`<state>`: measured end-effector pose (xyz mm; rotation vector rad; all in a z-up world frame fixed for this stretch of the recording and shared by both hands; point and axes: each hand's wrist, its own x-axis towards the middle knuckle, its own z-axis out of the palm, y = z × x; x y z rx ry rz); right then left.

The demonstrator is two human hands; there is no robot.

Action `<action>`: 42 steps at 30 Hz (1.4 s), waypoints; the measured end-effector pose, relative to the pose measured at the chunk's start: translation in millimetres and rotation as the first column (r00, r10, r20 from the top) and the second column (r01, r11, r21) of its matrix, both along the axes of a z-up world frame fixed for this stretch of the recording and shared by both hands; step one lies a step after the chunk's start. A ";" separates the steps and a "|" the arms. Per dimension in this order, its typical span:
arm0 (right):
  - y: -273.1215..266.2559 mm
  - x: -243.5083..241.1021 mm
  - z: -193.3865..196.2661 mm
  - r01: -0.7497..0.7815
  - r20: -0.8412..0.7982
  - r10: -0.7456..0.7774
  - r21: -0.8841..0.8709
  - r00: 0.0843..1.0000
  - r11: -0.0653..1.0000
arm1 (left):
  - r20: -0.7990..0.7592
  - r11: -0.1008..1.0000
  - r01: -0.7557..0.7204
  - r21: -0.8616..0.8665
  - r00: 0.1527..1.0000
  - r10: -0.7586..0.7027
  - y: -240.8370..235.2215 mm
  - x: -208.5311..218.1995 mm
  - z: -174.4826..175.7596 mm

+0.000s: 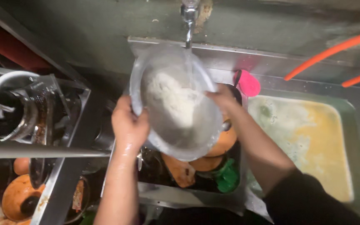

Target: The person scrubs the inside and outside of a large metal pot using a green sponge in a soapy sink, then rinses it under a running faucet.

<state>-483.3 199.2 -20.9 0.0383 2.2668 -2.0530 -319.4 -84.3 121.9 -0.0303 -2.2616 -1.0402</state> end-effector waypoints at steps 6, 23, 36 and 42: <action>80.1 80.7 69.0 0.212 -0.227 -0.194 0.057 0.954 0.976 | 0.068 0.851 0.218 0.478 0.957 -0.283 -22.1 -51.9 -98.5; 75.0 239.4 162.4 0.595 -0.725 0.058 0.605 0.686 0.529 | -0.730 -0.714 0.225 0.663 0.408 -0.549 225.7 -70.9 -314.0; 55.1 265.3 139.9 0.624 -0.823 0.287 0.561 0.490 0.544 | -0.117 -0.202 -0.082 0.976 0.584 -0.803 228.0 -65.0 -258.9; 124.4 235.0 124.9 0.720 -0.801 -0.034 0.518 0.598 0.461 | -0.144 0.128 0.254 0.959 0.821 -0.553 175.3 -86.2 -251.6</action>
